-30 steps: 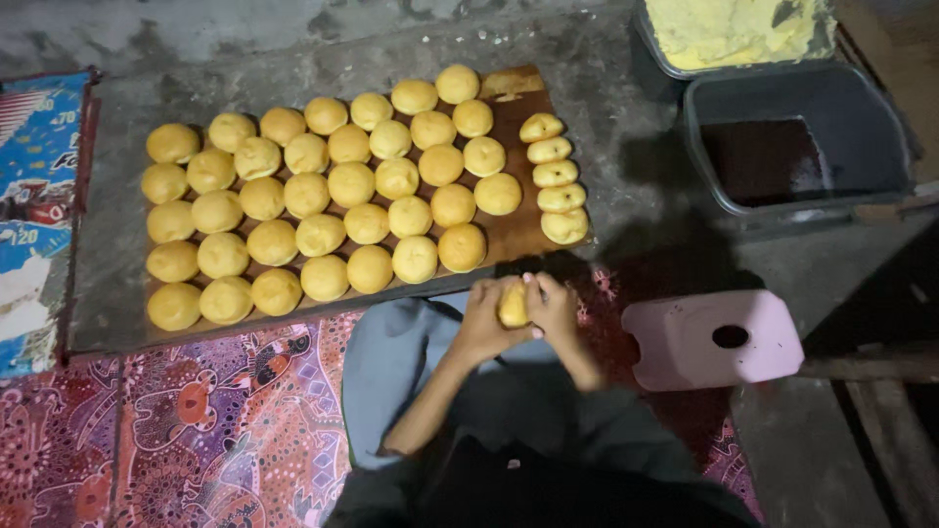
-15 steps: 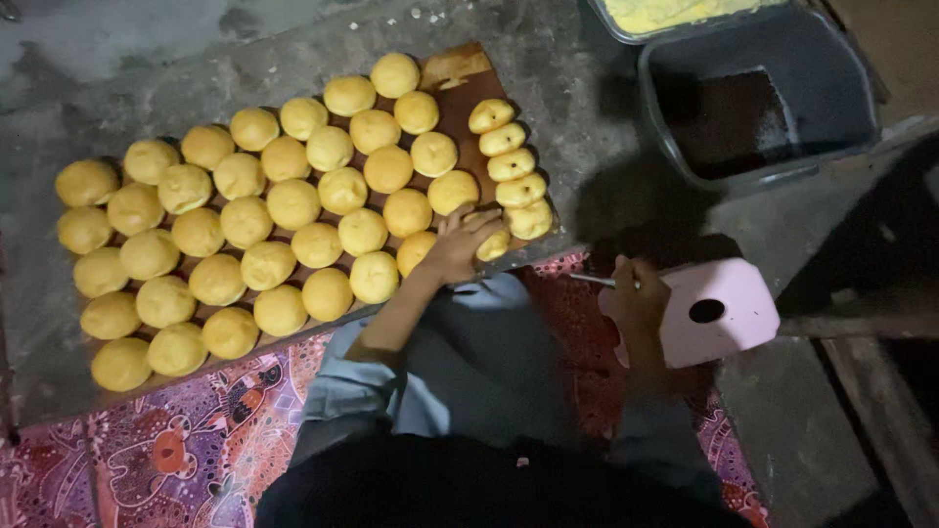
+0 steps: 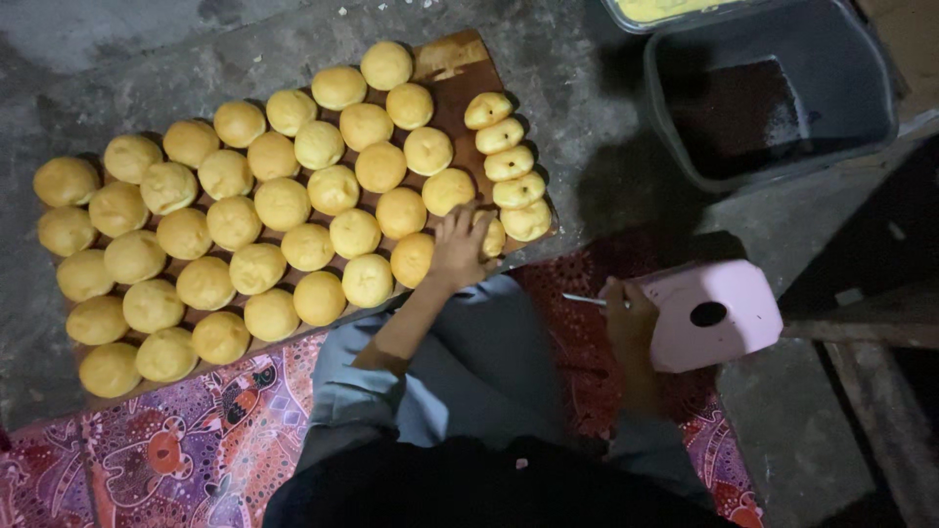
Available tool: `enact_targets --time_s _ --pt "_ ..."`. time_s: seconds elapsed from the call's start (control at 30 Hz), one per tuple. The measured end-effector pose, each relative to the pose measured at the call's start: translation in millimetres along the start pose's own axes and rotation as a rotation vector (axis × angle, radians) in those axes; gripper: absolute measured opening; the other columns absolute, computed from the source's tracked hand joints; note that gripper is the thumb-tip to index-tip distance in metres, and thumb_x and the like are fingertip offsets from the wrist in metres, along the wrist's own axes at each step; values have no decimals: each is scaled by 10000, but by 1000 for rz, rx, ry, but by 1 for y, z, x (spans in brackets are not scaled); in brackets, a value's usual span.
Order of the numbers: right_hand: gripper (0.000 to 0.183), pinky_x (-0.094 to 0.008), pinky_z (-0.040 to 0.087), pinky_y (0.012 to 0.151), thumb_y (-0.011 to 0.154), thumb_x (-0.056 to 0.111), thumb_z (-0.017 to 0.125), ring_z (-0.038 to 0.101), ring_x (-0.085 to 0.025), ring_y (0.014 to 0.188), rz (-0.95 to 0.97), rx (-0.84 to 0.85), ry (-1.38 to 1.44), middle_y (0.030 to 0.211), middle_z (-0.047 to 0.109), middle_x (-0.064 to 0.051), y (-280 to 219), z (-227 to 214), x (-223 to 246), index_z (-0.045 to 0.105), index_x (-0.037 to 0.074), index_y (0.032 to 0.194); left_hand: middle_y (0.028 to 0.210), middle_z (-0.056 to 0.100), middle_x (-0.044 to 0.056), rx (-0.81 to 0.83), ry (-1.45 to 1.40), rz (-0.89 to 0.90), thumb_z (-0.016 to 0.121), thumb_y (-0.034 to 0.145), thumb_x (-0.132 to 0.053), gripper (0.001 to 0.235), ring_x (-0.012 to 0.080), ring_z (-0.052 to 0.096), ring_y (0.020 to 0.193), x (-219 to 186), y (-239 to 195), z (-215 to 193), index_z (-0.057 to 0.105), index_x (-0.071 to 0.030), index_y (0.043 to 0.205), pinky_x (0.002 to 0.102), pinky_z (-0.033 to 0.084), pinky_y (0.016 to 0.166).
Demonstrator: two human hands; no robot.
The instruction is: The person sits on the floor and uses a small metal tool to poke a hole in the center of each round yellow bun. The person picks up buns one at a time, pokes them, and places them in a separate pile on the wooden board.
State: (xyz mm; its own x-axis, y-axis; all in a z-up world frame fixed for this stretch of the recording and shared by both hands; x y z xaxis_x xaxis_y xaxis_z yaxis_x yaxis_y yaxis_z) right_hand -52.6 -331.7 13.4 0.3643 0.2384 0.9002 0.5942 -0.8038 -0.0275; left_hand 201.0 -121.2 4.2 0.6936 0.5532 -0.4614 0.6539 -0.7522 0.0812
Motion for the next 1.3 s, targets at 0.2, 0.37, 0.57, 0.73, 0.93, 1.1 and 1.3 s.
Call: enact_targets --time_s 0.2,0.37,0.57,0.73,0.93,1.1,1.3 --pt "301 -335 497 708 1032 282 614 596 -125 753 -87 -2 -68 807 673 -60 -7 -2 -8 700 3 960 1494 370 264 -227 219 -426 627 882 -629 796 468 273 1394 51 42 -33 488 -43 1404 739 164 1067" --pt "304 -346 484 705 1033 288 634 548 -130 760 -89 17 -5 785 630 -78 -13 6 -16 675 -10 984 1464 426 202 12 192 -450 702 798 -553 774 427 327 1385 75 65 -26 509 -70 1371 739 215 1075" --pt "342 -359 480 706 1060 288 635 517 -149 765 -122 59 -24 778 574 -101 -21 27 -3 629 -31 937 1303 601 212 -184 -71 -243 841 710 -306 780 424 537 1236 99 53 -16 514 -39 1366 491 498 1061" --pt "314 -376 490 671 1013 303 603 622 -183 734 -127 117 18 785 674 -107 -44 36 33 691 2 1007 1197 653 252 -67 -156 -297 892 758 -347 869 452 605 1167 108 34 -9 477 -91 1478 496 504 1016" --pt "283 -370 482 678 1022 292 603 633 -194 726 -221 203 -95 778 678 -111 -73 47 69 702 30 983 1280 592 182 -668 -731 -432 916 759 -285 828 347 625 1152 83 -33 -63 433 -36 1384 445 560 951" --pt "165 -282 429 587 972 183 683 526 -99 666 -255 375 209 729 590 -22 -118 86 87 639 29 1013 1348 623 131 -488 -2057 -341 696 951 -143 582 259 643 1219 25 -139 -62 449 -36 1468 385 584 986" --pt "45 -199 395 561 997 84 631 496 -33 638 -188 511 535 736 566 37 -179 112 117 614 42 1001 1264 645 161 -644 -2084 -364 679 960 -152 408 271 698 1126 -5 -232 -73 510 -53 1318 428 616 935"
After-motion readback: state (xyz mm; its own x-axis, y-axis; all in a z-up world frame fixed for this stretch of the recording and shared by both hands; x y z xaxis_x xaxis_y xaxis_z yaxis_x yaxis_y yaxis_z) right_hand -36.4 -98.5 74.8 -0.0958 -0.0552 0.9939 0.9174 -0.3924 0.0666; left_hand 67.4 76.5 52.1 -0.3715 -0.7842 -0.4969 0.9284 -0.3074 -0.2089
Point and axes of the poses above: each hand's wrist, its own y-axis towards the middle knuckle, its own z-axis out of the palm, x = y × z, the point moved 5 cm from there along y, towards the middle knuckle
